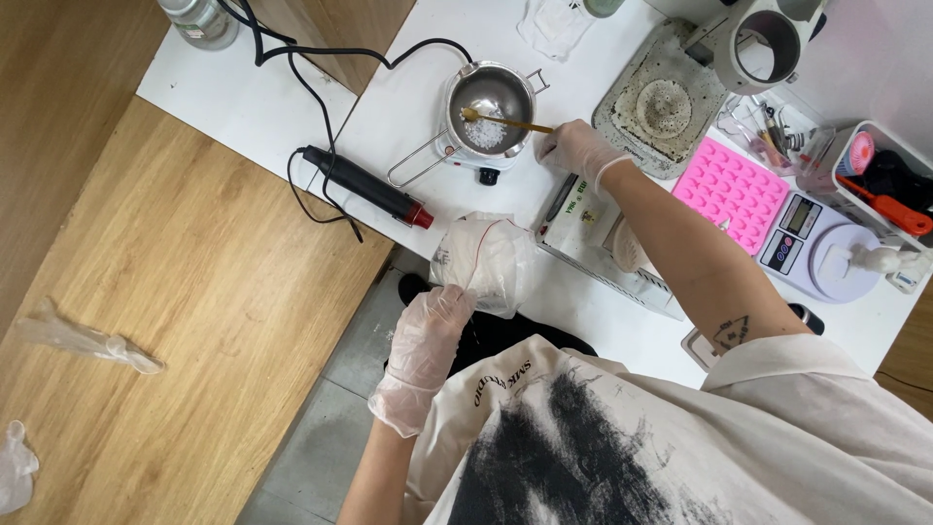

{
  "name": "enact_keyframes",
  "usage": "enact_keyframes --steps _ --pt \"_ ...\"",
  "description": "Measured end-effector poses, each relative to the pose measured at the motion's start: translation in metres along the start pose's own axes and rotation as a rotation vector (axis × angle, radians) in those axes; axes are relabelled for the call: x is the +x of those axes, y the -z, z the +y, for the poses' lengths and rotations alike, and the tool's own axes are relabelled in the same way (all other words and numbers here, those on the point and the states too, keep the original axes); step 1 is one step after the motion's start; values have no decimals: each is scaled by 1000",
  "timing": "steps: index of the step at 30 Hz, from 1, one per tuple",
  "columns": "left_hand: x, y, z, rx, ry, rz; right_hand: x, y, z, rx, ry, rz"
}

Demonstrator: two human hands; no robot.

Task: Measuring and transferring wax flakes from a bag into a melting pot using a spoon while wearing gloves.

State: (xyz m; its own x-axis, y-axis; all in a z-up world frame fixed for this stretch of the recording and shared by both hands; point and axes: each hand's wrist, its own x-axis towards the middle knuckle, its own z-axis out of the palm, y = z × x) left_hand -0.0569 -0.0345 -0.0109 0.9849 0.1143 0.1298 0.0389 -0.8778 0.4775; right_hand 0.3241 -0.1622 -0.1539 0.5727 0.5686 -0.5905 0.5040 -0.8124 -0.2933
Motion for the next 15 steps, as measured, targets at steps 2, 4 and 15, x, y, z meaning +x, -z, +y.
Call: enact_keyframes --steps 2,4,15 --pt "-1 -2 -1 -21 8 16 0 4 -1 129 -155 15" --pt "12 16 9 -146 154 -42 8 -1 15 228 -104 64" --pt "8 6 2 -263 152 -9 -17 11 -7 224 -118 11"
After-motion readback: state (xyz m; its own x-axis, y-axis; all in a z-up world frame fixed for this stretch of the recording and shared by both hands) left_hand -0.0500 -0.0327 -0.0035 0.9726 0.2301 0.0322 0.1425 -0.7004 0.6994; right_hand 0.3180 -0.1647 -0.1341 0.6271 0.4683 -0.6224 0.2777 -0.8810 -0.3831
